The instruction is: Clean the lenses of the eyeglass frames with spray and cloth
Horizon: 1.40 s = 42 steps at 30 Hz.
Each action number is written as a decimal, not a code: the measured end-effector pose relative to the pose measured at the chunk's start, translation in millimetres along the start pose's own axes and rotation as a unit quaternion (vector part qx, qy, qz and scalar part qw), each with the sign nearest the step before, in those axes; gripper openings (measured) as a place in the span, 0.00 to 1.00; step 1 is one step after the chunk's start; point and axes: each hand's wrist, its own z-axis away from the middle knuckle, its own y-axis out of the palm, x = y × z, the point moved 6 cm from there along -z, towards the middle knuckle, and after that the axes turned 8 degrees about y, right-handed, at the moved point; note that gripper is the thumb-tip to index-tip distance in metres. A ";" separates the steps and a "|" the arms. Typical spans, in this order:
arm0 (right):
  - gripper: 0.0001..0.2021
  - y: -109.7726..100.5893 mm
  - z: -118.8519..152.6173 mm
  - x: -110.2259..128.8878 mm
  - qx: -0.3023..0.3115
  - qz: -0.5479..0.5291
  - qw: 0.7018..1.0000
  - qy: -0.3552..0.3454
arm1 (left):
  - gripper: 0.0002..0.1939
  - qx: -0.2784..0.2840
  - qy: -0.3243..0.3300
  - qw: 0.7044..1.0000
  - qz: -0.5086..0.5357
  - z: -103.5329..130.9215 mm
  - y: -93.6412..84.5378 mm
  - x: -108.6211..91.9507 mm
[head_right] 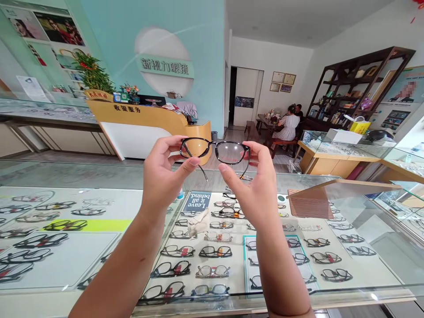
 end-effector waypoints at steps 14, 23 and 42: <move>0.25 -5.6 0.0 6.3 -0.035 0.062 0.997 -0.023 | 0.36 -0.024 -0.039 0.999 0.026 3.0 0.8 6.6; 0.26 -6.1 -0.4 6.4 -0.037 0.084 0.996 -0.008 | 0.34 -0.018 -0.058 0.997 0.038 2.8 3.1 -0.1; 0.24 -5.8 -0.8 -5.3 -0.035 0.036 0.998 0.030 | 0.33 -0.070 -0.022 0.997 0.001 13.0 6.8 -9.4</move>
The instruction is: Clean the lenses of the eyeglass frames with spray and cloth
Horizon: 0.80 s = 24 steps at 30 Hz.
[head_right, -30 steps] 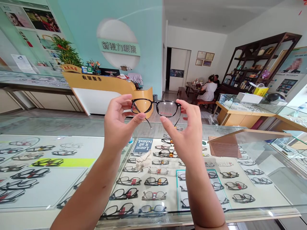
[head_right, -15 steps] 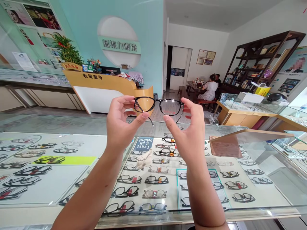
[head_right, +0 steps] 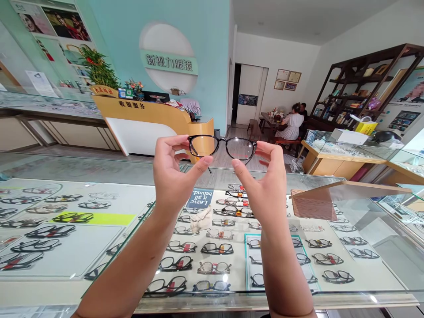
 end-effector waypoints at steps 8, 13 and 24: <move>0.23 -0.1 0.8 3.5 -0.004 0.008 1.000 0.007 | 0.33 -0.003 0.001 1.000 -0.003 0.4 -0.9 -2.2; 0.23 0.6 0.2 2.4 0.001 0.012 1.000 0.013 | 0.33 -0.003 0.004 1.000 -0.013 0.6 -1.1 -4.4; 0.23 1.9 0.4 3.4 0.005 0.007 1.000 0.012 | 0.33 -0.005 -0.003 1.000 -0.009 0.2 -0.7 -6.6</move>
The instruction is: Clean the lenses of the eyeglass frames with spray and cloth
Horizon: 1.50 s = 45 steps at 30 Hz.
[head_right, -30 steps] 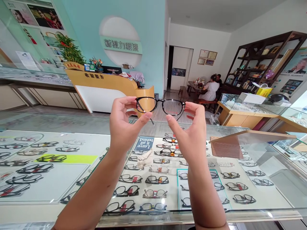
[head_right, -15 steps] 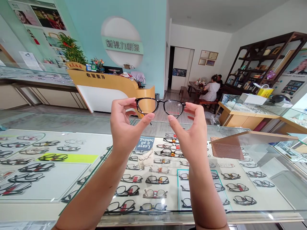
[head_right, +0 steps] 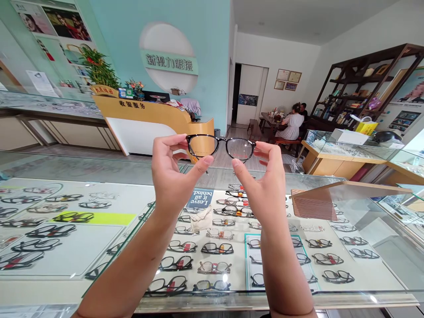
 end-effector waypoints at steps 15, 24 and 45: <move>0.24 -1.8 2.0 3.1 -0.027 0.016 0.999 -0.028 | 0.30 0.022 -0.020 0.999 0.020 2.1 6.5 4.9; 0.25 0.2 4.3 5.2 -0.042 0.025 0.997 -0.051 | 0.33 0.033 -0.053 0.997 0.047 3.2 10.1 10.9; 0.27 14.4 0.1 -3.2 0.010 -0.022 1.000 -0.012 | 0.35 -0.032 0.000 0.999 -0.001 4.2 4.9 3.0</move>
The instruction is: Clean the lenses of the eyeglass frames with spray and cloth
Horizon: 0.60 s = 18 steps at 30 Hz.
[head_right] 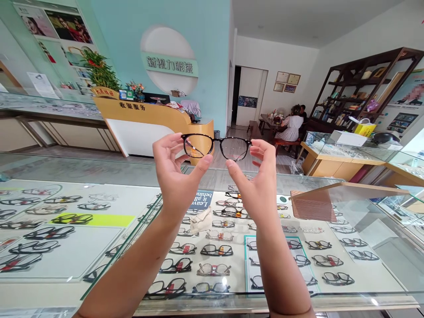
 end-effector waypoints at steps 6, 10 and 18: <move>0.25 7.4 -2.3 -6.7 0.035 -0.047 0.997 0.039 | 0.36 -0.030 0.024 0.999 -0.030 0.3 -4.3 -5.6; 0.24 8.9 -2.8 -7.4 0.036 -0.061 0.996 0.057 | 0.36 -0.032 0.027 0.999 -0.033 0.0 -5.1 -4.8; 0.19 7.7 -5.0 -12.6 0.037 -0.095 0.991 0.082 | 0.36 -0.036 0.017 0.999 -0.037 -1.2 -6.5 -4.4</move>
